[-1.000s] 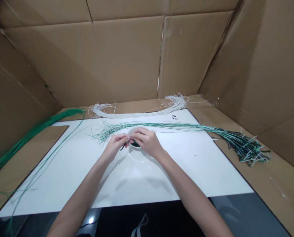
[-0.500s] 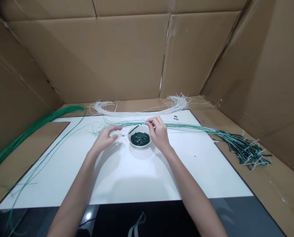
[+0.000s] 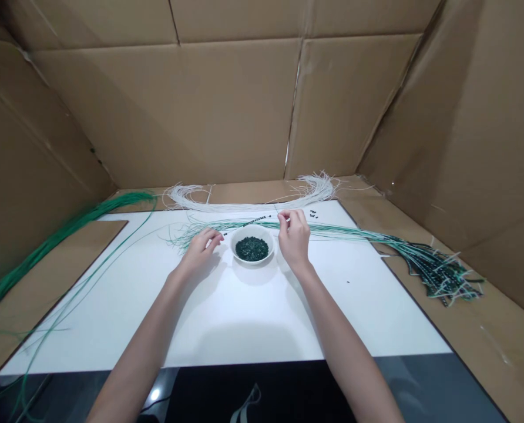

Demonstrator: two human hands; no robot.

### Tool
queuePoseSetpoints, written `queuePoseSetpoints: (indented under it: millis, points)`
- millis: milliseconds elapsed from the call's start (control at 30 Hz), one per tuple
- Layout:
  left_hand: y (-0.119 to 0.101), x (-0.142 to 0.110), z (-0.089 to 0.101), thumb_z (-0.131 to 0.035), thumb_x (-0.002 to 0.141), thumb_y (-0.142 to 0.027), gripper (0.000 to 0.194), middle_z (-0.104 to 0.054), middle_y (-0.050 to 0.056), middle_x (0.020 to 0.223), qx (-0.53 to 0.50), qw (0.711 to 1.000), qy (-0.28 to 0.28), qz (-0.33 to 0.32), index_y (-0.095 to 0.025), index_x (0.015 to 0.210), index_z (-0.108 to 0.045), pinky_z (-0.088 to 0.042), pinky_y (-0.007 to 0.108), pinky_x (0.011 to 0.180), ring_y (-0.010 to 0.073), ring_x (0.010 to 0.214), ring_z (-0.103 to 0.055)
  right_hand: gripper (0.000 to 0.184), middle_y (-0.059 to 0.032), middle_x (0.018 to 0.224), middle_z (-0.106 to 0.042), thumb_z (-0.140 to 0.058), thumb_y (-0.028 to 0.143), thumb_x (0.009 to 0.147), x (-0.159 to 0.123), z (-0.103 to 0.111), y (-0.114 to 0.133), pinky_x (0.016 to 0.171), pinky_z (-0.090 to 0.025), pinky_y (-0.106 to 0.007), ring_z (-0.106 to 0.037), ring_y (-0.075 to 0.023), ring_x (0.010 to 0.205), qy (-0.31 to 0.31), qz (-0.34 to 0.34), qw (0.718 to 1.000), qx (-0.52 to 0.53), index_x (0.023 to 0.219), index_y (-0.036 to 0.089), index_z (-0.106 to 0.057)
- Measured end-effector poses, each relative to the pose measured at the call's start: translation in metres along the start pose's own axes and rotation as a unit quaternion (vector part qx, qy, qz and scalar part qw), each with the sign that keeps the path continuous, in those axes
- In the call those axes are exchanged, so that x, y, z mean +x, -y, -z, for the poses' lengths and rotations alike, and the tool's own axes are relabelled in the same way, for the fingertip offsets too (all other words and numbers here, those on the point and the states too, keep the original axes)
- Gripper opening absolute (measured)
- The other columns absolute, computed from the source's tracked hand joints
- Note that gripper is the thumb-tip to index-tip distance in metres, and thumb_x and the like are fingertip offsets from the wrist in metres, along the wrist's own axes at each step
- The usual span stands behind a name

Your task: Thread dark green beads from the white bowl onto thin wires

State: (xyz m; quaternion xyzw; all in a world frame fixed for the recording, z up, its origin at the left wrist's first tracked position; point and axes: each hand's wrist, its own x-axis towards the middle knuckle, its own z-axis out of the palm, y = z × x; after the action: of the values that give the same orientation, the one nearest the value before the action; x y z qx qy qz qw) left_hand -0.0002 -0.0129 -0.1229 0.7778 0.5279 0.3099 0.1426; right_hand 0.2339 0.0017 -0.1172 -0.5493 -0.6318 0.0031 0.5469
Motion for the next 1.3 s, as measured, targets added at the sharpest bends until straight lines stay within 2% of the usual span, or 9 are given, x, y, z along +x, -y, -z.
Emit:
queuePoseSetpoints:
  millis: [467,533,600,667,733,900,1033,1167,1300]
  points:
    - [-0.008,-0.001,0.014,-0.051,0.076,-0.033,0.023,-0.068,0.004,0.079,-0.073,0.99,-0.111,0.043,-0.018,0.079,-0.068,-0.045,0.025,0.067,0.016,0.076,-0.059,0.018,-0.0079,0.086,-0.058,-0.045,0.027,0.081,-0.008,-0.009,0.004,0.066,-0.045,-0.032,-0.053,-0.0156,0.064,0.075,-0.043,0.996,0.034,0.085,0.015,-0.057]
    - [-0.009,-0.001,0.014,-0.053,0.075,-0.033,0.022,-0.068,0.004,0.078,-0.072,0.991,-0.105,0.049,-0.018,0.077,-0.069,-0.045,0.026,0.068,0.0167,0.075,-0.058,0.028,-0.0144,0.103,-0.054,-0.043,0.024,0.081,-0.014,-0.008,0.017,0.072,-0.046,-0.036,-0.055,-0.019,0.077,0.001,0.008,1.0,-0.004,0.106,0.013,-0.051]
    - [-0.01,-0.001,0.013,-0.053,0.075,-0.034,0.023,-0.067,0.004,0.076,-0.072,0.992,-0.096,0.045,-0.018,0.078,-0.069,-0.044,0.027,0.068,0.0169,0.074,-0.057,0.036,-0.0176,0.112,-0.051,-0.044,0.021,0.081,-0.02,-0.009,0.036,0.084,-0.042,-0.04,-0.05,-0.0243,0.101,-0.015,0.142,0.989,-0.029,0.115,0.012,-0.047]
    - [-0.009,-0.001,0.012,-0.052,0.076,-0.036,0.025,-0.066,0.004,0.073,-0.074,0.993,-0.085,0.035,-0.018,0.08,-0.069,-0.044,0.028,0.068,0.0164,0.071,-0.056,0.038,-0.0141,0.113,-0.054,-0.044,0.018,0.081,-0.025,-0.013,0.056,0.091,-0.038,-0.041,-0.047,-0.0239,0.108,0.089,0.283,0.955,-0.017,0.119,0.016,-0.045]
    - [-0.008,-0.001,0.012,-0.05,0.078,-0.036,0.027,-0.064,0.004,0.073,-0.085,0.994,-0.073,0.018,-0.018,0.081,-0.069,-0.043,0.028,0.07,0.0162,0.071,-0.056,0.04,-0.013,0.116,-0.054,-0.042,0.019,0.083,-0.026,-0.021,0.07,0.094,-0.036,-0.043,-0.047,-0.0236,0.109,0.179,0.325,0.929,-0.011,0.123,0.017,-0.041]
    - [-0.005,-0.001,0.013,-0.05,0.078,-0.039,0.028,-0.061,0.003,0.07,-0.12,0.99,-0.078,0.013,-0.017,0.078,-0.067,-0.042,0.025,0.066,0.015,0.069,-0.054,0.027,-0.0093,0.09,-0.063,-0.039,0.013,0.085,-0.011,-0.036,0.071,0.069,-0.047,-0.027,-0.06,-0.0163,0.078,0.308,0.256,0.916,-0.029,0.105,0.017,-0.058]
    - [-0.004,-0.001,0.015,-0.051,0.078,-0.042,0.03,-0.055,0.002,0.063,-0.1,0.992,-0.079,0.009,-0.018,0.078,-0.069,-0.041,0.025,0.062,0.0135,0.062,-0.05,0.019,-0.0048,0.072,-0.064,-0.046,0.017,0.082,0.011,-0.025,0.06,0.067,-0.045,-0.026,-0.059,-0.0143,0.068,0.387,0.151,0.909,0.038,0.08,0.015,-0.065]
    - [-0.003,0.0,0.016,-0.051,0.077,-0.043,0.032,-0.056,0.002,0.063,-0.101,0.99,-0.097,0.016,-0.016,0.078,-0.069,-0.041,0.025,0.064,0.0135,0.063,-0.05,0.016,-0.0032,0.065,-0.062,-0.051,0.025,0.075,0.028,-0.007,0.051,0.047,-0.043,-0.022,-0.056,-0.0125,0.055,0.504,-0.069,0.848,0.147,0.072,0.013,-0.06]
    - [-0.003,0.0,0.016,-0.05,0.078,-0.043,0.032,-0.062,0.004,0.071,-0.114,0.989,-0.095,0.013,-0.016,0.079,-0.068,-0.042,0.025,0.068,0.0149,0.07,-0.054,0.019,-0.0019,0.064,-0.06,-0.056,0.032,0.071,0.039,0.008,0.041,0.042,-0.037,-0.019,-0.05,-0.0076,0.047,0.568,-0.164,0.776,0.217,0.066,0.013,-0.057]
